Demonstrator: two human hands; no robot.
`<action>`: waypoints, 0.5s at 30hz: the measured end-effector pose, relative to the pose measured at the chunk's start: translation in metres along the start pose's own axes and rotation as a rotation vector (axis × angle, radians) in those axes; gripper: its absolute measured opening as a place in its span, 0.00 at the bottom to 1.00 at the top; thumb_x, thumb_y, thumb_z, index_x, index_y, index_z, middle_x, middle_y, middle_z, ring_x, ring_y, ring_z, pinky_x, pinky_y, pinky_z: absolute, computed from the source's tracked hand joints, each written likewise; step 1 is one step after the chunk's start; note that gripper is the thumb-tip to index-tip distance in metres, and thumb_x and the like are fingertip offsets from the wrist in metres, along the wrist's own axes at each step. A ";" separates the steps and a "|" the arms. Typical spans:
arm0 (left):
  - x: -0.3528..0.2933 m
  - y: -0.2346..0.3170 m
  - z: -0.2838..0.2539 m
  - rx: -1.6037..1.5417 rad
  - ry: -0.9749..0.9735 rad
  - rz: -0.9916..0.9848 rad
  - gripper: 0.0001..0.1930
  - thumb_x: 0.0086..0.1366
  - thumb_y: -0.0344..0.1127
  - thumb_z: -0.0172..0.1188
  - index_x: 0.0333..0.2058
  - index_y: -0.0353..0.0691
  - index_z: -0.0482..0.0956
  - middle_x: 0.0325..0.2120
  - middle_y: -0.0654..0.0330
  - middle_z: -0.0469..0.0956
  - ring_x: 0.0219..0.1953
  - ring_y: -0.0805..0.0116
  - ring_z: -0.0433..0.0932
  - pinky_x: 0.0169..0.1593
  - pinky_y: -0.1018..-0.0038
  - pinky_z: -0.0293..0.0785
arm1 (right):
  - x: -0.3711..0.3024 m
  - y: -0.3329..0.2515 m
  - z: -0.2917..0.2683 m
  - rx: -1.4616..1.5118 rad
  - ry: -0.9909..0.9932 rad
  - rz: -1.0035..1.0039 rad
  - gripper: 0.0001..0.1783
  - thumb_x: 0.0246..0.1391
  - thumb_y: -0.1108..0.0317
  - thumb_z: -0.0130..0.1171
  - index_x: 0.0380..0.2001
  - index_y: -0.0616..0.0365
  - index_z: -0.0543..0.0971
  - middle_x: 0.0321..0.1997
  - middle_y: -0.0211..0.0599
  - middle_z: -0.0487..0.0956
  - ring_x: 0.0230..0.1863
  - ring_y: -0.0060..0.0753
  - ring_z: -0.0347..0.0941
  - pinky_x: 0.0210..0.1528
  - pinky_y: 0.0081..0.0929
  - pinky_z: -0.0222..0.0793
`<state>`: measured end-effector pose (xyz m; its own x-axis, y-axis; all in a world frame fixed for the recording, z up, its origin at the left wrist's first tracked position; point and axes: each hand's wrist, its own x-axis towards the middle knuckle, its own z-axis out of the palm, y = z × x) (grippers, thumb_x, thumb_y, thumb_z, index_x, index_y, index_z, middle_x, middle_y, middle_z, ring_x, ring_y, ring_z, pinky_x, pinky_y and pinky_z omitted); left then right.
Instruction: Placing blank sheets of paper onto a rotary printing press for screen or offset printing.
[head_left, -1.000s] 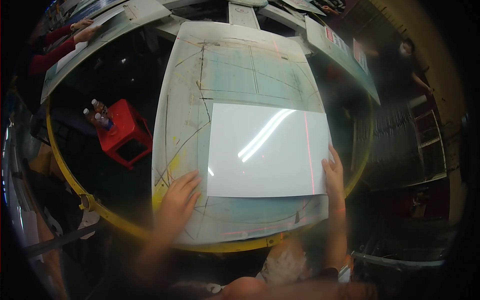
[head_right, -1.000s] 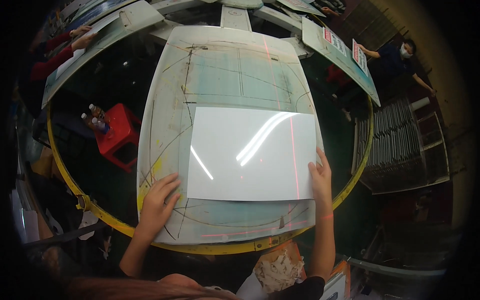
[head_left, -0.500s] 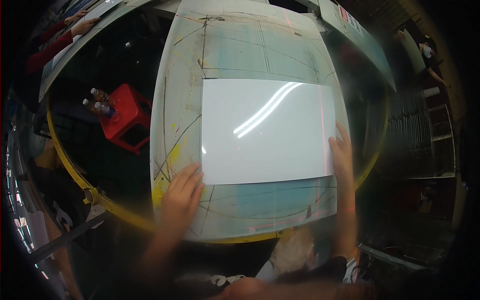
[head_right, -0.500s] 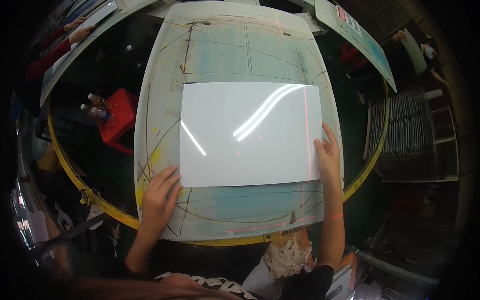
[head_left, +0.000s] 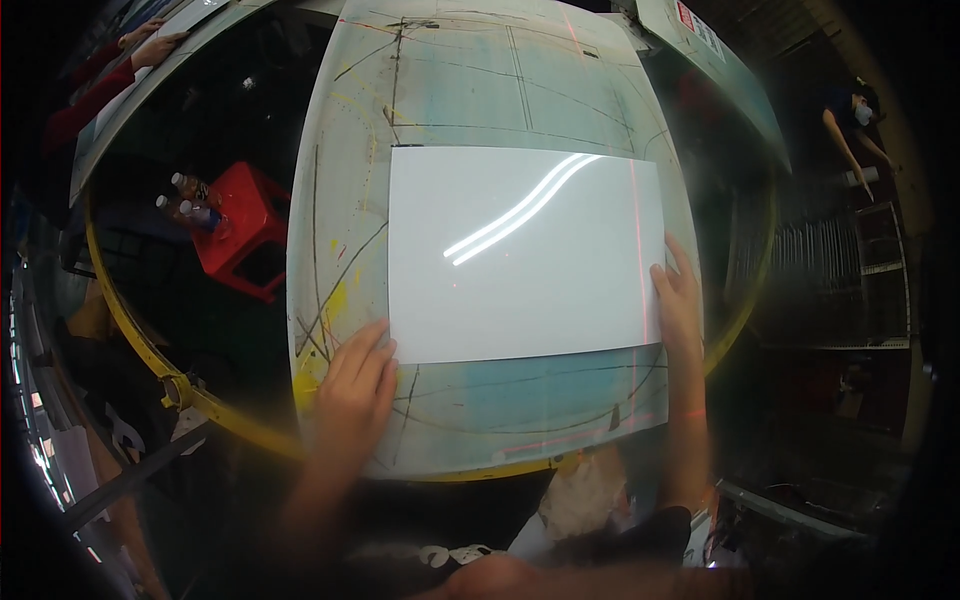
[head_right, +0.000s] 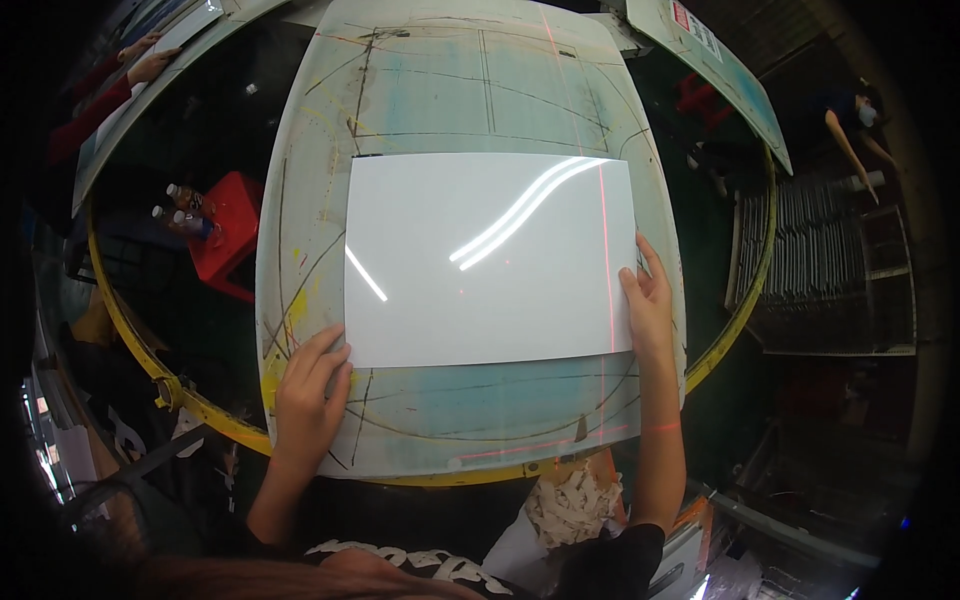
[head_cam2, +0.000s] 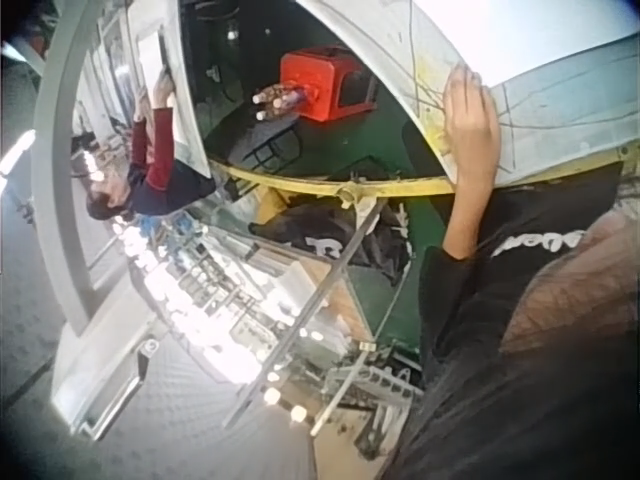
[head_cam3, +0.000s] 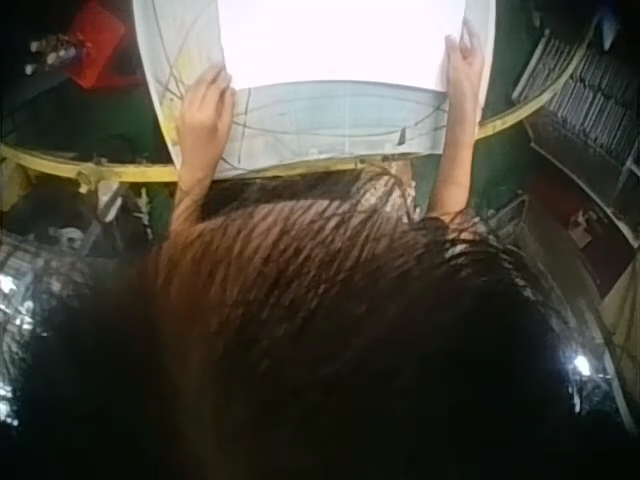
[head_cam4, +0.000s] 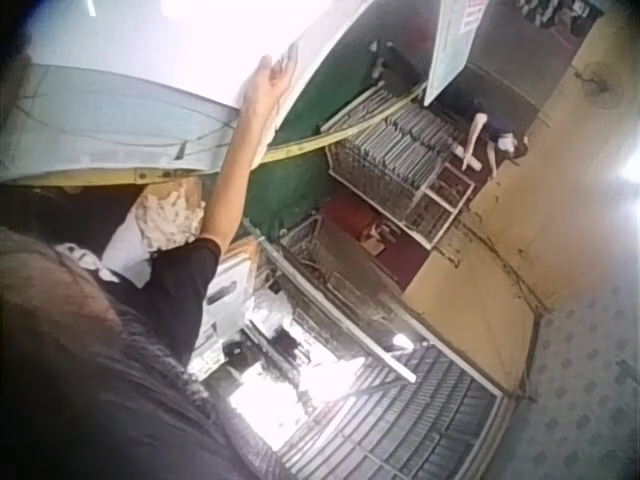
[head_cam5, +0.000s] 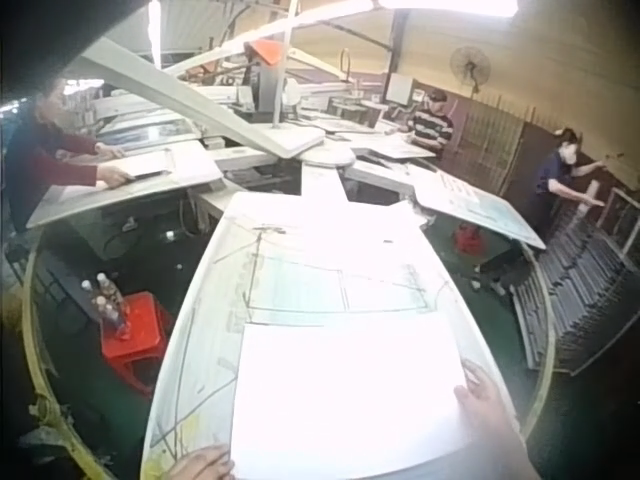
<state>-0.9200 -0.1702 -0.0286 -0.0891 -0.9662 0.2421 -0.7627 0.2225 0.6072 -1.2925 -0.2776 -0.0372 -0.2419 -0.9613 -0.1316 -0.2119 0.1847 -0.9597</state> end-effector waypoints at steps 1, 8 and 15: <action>0.000 0.000 0.000 -0.001 0.024 0.012 0.10 0.55 0.19 0.59 0.37 0.30 0.77 0.46 0.50 0.77 0.47 0.51 0.76 0.50 0.65 0.72 | 0.001 0.001 0.000 -0.019 -0.017 -0.009 0.30 0.59 0.79 0.47 0.65 0.61 0.59 0.47 0.50 0.79 0.48 0.29 0.76 0.54 0.23 0.67; 0.000 0.002 -0.001 0.015 0.016 0.018 0.09 0.55 0.19 0.59 0.37 0.30 0.77 0.46 0.50 0.77 0.47 0.51 0.76 0.50 0.65 0.72 | 0.001 0.001 -0.003 -0.007 -0.039 -0.021 0.30 0.59 0.79 0.47 0.66 0.61 0.58 0.47 0.50 0.79 0.48 0.29 0.76 0.54 0.22 0.67; -0.001 0.003 -0.002 0.043 -0.023 0.007 0.09 0.56 0.20 0.59 0.37 0.30 0.77 0.46 0.50 0.77 0.47 0.51 0.76 0.49 0.65 0.73 | -0.002 0.000 -0.001 0.002 -0.015 0.005 0.30 0.59 0.79 0.47 0.66 0.61 0.58 0.47 0.50 0.79 0.47 0.28 0.76 0.53 0.22 0.67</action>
<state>-0.9206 -0.1685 -0.0256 -0.1084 -0.9675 0.2286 -0.7889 0.2237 0.5723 -1.2927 -0.2755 -0.0368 -0.2289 -0.9633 -0.1403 -0.2088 0.1894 -0.9595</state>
